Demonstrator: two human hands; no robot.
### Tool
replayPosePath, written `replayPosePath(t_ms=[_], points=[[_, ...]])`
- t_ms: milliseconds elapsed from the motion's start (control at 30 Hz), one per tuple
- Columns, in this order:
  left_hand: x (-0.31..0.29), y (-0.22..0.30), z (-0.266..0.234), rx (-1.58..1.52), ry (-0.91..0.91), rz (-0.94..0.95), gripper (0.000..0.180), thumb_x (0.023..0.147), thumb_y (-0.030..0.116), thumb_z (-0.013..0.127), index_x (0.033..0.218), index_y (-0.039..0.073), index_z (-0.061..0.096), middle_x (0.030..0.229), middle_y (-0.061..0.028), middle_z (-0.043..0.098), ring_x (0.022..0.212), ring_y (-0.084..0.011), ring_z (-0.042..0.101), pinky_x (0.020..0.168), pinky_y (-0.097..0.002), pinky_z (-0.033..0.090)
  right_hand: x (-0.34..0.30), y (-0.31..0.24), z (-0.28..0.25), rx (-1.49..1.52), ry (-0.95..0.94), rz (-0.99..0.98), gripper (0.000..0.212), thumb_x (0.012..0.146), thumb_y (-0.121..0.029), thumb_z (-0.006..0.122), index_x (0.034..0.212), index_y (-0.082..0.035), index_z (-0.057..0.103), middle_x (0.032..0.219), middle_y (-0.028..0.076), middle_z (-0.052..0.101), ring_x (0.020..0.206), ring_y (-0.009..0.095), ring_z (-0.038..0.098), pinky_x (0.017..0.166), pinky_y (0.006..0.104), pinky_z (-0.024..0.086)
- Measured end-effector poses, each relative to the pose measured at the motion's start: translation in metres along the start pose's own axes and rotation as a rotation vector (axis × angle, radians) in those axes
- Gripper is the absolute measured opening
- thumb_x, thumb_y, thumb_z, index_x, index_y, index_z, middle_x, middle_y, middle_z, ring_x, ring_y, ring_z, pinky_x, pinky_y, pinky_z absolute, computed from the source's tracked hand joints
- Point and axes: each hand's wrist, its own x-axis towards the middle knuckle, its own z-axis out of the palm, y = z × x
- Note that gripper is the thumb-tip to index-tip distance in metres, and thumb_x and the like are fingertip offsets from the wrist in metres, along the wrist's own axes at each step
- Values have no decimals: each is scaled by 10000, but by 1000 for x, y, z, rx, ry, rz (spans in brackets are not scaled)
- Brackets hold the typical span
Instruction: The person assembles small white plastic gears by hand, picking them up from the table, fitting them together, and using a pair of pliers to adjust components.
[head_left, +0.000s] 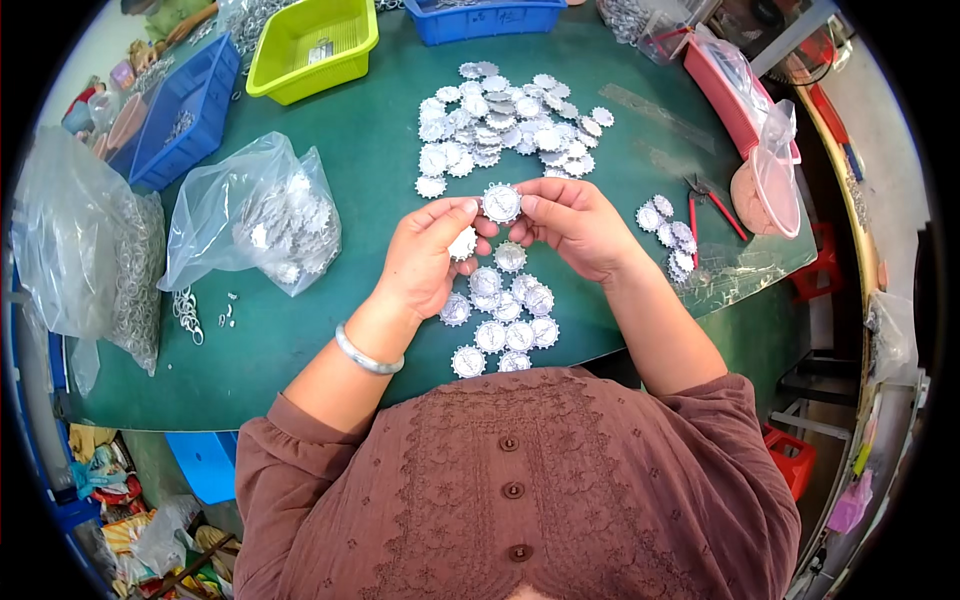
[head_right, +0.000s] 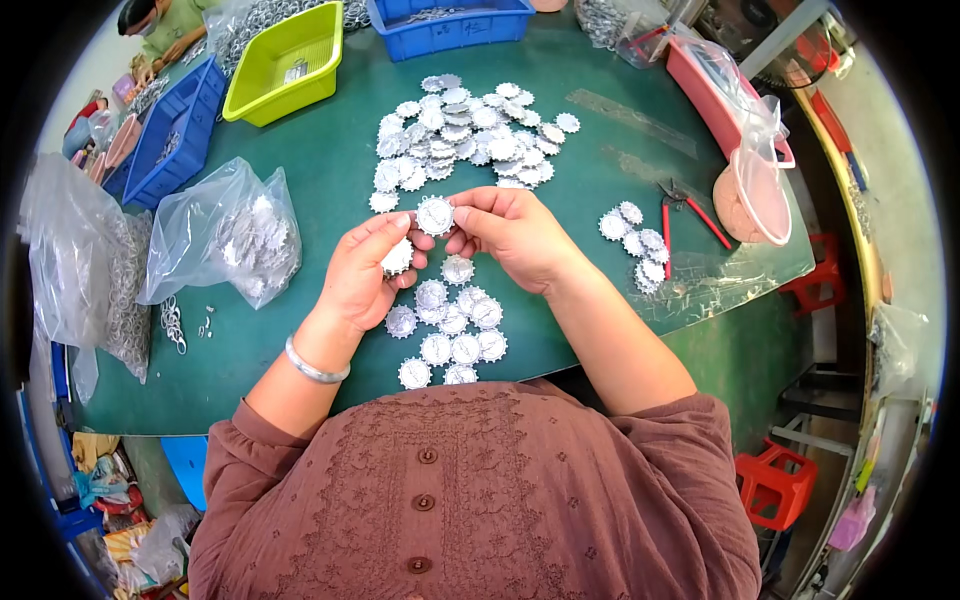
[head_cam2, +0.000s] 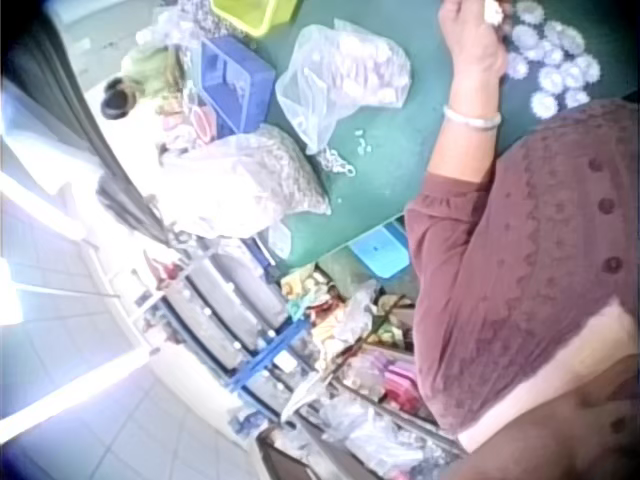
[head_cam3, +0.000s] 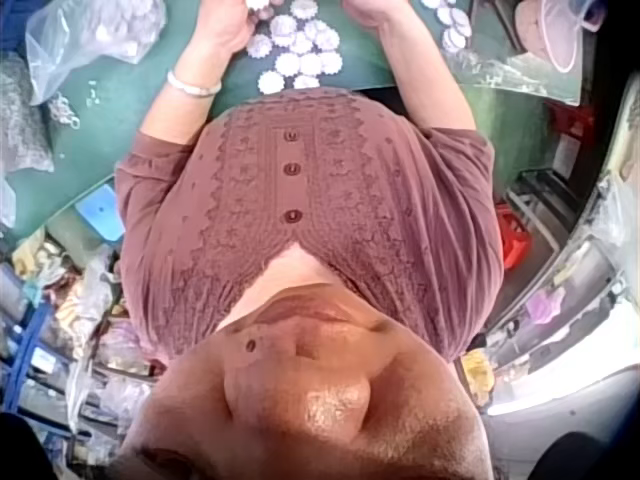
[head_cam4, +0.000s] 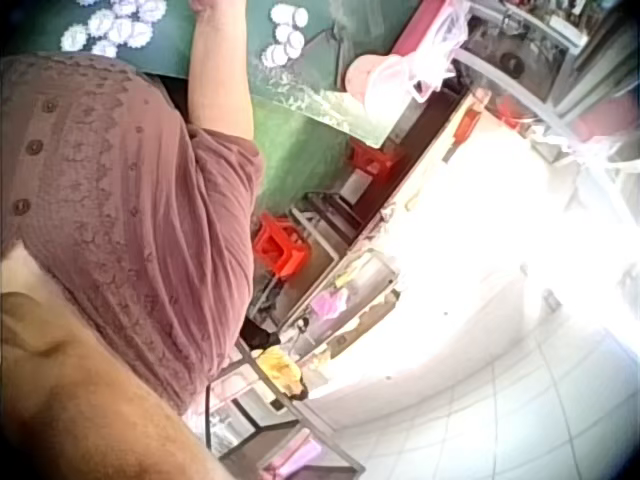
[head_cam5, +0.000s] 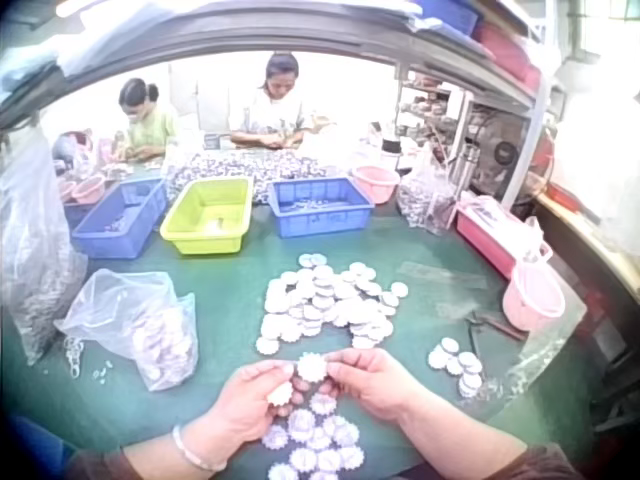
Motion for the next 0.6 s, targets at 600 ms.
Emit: replayPosePath(t_ms=[600], points=[[-2,2,4,-7,54,-11,279,856,321,500,930,56,543,765,-39,582,643,-104,531,513,-217,393,0,-2,3,-6,32,-7,192,843,-79,507,993,39,529,815,82,578,693,142,567,629,248,448]])
